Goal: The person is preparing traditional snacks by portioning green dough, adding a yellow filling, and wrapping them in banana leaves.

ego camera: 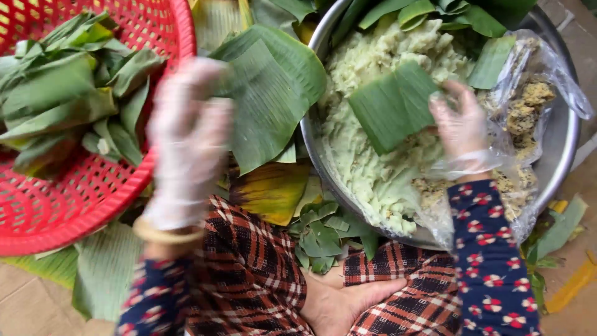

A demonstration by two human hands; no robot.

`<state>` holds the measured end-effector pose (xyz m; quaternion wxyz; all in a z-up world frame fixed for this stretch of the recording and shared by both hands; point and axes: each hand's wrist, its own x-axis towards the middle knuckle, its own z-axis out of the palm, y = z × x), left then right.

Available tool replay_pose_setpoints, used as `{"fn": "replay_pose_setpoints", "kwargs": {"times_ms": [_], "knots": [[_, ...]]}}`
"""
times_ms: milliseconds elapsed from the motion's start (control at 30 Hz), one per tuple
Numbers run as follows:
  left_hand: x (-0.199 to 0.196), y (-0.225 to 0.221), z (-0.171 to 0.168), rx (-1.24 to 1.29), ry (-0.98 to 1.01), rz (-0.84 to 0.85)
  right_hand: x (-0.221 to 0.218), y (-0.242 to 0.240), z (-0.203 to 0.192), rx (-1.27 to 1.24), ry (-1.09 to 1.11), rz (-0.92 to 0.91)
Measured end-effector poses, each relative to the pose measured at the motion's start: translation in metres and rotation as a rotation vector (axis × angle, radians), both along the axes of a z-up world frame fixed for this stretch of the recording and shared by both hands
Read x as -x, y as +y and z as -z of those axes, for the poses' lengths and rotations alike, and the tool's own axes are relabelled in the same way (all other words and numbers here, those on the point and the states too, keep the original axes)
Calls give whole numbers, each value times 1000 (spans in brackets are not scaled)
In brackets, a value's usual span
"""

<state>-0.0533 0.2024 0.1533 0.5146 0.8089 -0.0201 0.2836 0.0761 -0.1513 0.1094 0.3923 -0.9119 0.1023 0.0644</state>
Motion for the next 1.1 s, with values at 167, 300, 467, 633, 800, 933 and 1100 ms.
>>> {"fn": "replay_pose_setpoints", "kwargs": {"times_ms": [167,300,467,633,800,933,1100], "knots": [[-55,-143,73,845,175,232,31,-79,81,460,87,-363],[-68,-193,134,893,316,158,90,6,82,555,349,-560],[-68,-202,127,845,353,50,103,-12,87,533,531,-768],[-72,-196,139,666,390,-3,47,-17,-23,395,533,-735],[-96,-192,177,219,759,-31,-78,-115,66,918,-94,-454],[-106,-195,182,312,702,-89,-126,-177,126,1101,-618,-493],[-110,-190,171,844,676,-131,-125,-132,80,1444,-870,-442]]}}
